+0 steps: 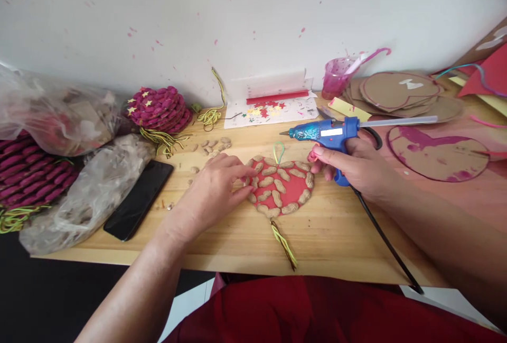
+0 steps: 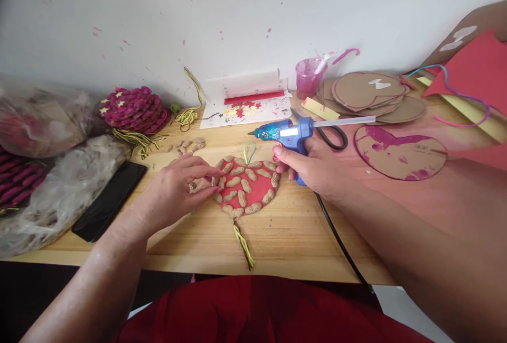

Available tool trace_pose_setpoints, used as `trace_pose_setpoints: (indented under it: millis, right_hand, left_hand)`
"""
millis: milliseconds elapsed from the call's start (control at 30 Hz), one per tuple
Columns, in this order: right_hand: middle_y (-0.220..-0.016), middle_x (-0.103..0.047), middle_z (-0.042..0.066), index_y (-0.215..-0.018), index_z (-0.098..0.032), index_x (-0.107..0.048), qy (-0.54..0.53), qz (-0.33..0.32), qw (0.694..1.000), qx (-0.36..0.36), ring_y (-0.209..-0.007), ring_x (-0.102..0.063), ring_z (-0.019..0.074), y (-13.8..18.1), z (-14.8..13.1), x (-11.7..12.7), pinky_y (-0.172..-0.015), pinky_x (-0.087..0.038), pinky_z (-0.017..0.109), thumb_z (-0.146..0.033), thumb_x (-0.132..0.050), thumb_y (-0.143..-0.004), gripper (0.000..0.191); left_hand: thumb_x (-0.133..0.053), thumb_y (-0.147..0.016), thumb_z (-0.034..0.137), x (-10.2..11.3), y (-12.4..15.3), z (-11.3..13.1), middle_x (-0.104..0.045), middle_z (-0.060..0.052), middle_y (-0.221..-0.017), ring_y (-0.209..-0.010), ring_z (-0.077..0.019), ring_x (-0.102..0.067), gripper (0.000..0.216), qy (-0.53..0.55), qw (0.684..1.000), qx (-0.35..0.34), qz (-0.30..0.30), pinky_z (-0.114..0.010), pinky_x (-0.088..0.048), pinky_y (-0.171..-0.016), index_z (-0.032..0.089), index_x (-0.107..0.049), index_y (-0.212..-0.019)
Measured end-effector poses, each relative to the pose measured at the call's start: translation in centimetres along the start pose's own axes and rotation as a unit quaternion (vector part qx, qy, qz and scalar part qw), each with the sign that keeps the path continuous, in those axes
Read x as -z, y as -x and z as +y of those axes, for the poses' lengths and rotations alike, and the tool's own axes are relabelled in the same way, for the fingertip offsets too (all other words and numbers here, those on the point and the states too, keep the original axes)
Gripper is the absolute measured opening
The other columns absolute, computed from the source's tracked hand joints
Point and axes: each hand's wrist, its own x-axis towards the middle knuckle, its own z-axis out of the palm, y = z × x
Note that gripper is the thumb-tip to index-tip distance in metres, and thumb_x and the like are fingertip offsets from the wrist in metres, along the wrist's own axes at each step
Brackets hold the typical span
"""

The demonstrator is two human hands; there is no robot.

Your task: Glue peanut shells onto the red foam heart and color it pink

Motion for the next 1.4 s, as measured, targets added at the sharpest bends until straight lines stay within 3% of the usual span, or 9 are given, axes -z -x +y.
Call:
trace_pose_setpoints:
  millis: [367,1400]
  right_hand:
    - [-0.079,-0.071,0.006,-0.077,-0.018,-0.065,0.000,0.008,1.000,0.003,-0.060,-0.063,0.0134,-0.08,0.16,-0.06,-0.044,-0.043,0.023,-0.044,-0.077,-0.074,0.029]
    - [-0.081,-0.069,0.006,-0.077,-0.017,-0.066,-0.013,0.002,1.000,0.007,-0.065,-0.067,0.0147,-0.05,0.47,-0.02,-0.045,-0.047,0.021,-0.041,-0.078,-0.077,0.027]
  left_hand:
    - [-0.066,-0.093,0.024,-0.41,0.20,0.02,-0.069,-0.005,-0.090,-0.087,-0.0213,-0.063,0.013,-0.012,1.000,0.021,-0.012,-0.036,-0.049,-0.079,0.022,-0.074,-0.103]
    - [-0.065,-0.093,0.021,-0.27,0.24,0.39,-0.070,-0.004,-0.096,-0.088,-0.0201,-0.068,0.011,0.011,0.998,0.056,-0.021,-0.033,-0.051,-0.080,0.022,-0.073,-0.099]
